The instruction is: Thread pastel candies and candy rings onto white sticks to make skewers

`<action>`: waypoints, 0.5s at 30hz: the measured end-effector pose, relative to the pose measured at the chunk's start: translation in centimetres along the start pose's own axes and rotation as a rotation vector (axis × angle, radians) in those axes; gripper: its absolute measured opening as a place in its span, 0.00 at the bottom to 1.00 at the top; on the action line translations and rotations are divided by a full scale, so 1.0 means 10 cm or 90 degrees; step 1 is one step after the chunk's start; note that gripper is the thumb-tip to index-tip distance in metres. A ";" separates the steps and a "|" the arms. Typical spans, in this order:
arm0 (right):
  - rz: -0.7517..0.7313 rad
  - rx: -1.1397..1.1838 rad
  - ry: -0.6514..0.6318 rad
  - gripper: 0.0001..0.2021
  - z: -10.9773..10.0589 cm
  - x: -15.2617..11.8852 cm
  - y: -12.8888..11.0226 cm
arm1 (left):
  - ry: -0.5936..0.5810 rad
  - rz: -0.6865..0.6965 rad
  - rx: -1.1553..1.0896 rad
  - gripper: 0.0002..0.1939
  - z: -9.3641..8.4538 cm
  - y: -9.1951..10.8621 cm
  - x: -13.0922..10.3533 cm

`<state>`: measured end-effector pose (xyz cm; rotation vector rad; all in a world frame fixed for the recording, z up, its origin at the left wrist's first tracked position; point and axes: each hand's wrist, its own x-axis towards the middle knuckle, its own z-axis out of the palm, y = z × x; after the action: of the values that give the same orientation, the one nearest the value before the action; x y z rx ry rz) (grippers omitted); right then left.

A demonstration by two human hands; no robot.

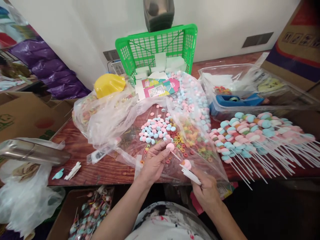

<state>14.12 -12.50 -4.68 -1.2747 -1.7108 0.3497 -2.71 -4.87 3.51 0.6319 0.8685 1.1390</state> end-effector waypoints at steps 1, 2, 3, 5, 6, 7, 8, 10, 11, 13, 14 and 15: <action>0.005 0.001 -0.001 0.21 0.00 0.00 0.00 | -0.007 0.000 0.001 0.19 0.00 -0.01 0.00; 0.008 0.000 0.000 0.20 0.00 0.00 0.00 | -0.011 0.005 -0.001 0.19 0.00 -0.02 0.01; 0.011 -0.003 0.000 0.20 0.01 0.00 0.00 | -0.013 0.013 -0.004 0.19 -0.01 -0.03 0.01; 0.013 -0.017 -0.003 0.21 0.01 0.00 0.00 | -0.010 0.026 -0.013 0.18 -0.02 -0.06 0.02; 0.009 -0.028 -0.004 0.21 0.01 0.00 -0.01 | -0.007 0.030 -0.018 0.17 -0.03 -0.07 0.03; 0.003 -0.042 -0.005 0.21 0.01 -0.01 -0.02 | -0.003 0.033 -0.021 0.17 -0.04 -0.08 0.04; -0.004 -0.059 -0.009 0.22 0.01 -0.01 -0.04 | 0.001 0.036 -0.019 0.17 -0.06 -0.09 0.04; -0.019 -0.098 -0.017 0.22 0.00 -0.01 -0.08 | 0.009 0.063 0.013 0.16 -0.11 -0.11 0.06; -0.022 -0.115 -0.023 0.22 0.00 0.00 -0.10 | 0.013 0.098 0.049 0.15 -0.14 -0.12 0.06; -0.013 -0.138 -0.036 0.22 -0.02 0.00 -0.14 | 0.007 0.215 0.172 0.12 -0.20 -0.14 0.07; -0.003 -0.142 -0.041 0.22 -0.02 0.00 -0.16 | -0.005 0.291 0.244 0.11 -0.23 -0.14 0.08; 0.007 -0.142 -0.045 0.22 -0.03 0.00 -0.18 | -0.021 0.368 0.315 0.11 -0.26 -0.14 0.08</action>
<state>13.28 -13.34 -3.31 -1.4478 -1.8423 0.2165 -4.02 -4.53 0.78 1.3702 0.9769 1.4262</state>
